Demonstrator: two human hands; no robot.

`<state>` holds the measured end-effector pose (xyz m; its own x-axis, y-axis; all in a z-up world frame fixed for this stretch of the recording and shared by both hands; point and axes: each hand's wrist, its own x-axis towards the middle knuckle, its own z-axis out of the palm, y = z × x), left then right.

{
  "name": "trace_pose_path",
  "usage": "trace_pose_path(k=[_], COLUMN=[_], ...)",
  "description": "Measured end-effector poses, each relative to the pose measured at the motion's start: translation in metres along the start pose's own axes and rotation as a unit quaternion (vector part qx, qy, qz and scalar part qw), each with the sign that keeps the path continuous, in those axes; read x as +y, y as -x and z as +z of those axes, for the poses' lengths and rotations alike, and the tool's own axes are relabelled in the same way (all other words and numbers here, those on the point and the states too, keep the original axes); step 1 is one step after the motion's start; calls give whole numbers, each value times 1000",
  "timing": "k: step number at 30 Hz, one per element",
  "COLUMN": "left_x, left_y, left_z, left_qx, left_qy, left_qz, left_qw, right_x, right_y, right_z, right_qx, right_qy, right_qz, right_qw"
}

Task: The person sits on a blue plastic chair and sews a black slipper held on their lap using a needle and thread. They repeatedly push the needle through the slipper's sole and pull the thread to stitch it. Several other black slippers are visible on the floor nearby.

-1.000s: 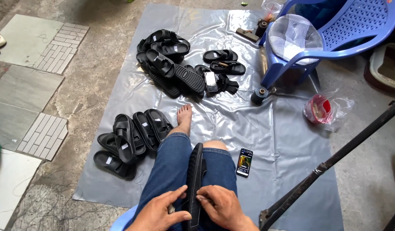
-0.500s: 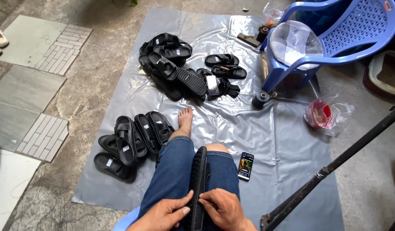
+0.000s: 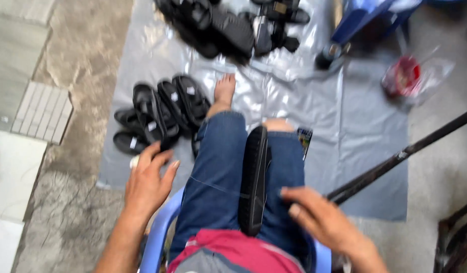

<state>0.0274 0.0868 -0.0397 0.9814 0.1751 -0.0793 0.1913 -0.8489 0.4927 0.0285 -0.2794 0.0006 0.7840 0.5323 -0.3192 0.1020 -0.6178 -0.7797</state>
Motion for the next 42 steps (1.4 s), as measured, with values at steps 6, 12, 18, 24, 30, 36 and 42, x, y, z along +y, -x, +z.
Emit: trace_pose_path(k=[6,12,18,24,30,36,42], left_x=[72,89,82,81,79,80,81], left_y=[8,19,22,23,22,22,23], left_z=[-10,12,22,23,25,26,28], left_qx=[-200,-248,-212,-208,-210,-206,-196], left_qy=[224,252,253,273,276,274,271], left_qz=[260,232,229,214,209,208,211], left_qw=[918,906,916,914,914,916,919], right_x=[-31,-36,-34,-21,-24,-28,-35], right_y=[-28,-41,-43,-42,-42,-41,-37], right_z=[-7,-2,4,10,12,14,16], right_qx=[-49,-8,-19,-7,7,18,25], right_qy=[125,145,189,194,196,201,280], right_qz=[-141,-127,-117,-124,-118,-103,-104], right_qw=[981,981,975,973,973,974,954])
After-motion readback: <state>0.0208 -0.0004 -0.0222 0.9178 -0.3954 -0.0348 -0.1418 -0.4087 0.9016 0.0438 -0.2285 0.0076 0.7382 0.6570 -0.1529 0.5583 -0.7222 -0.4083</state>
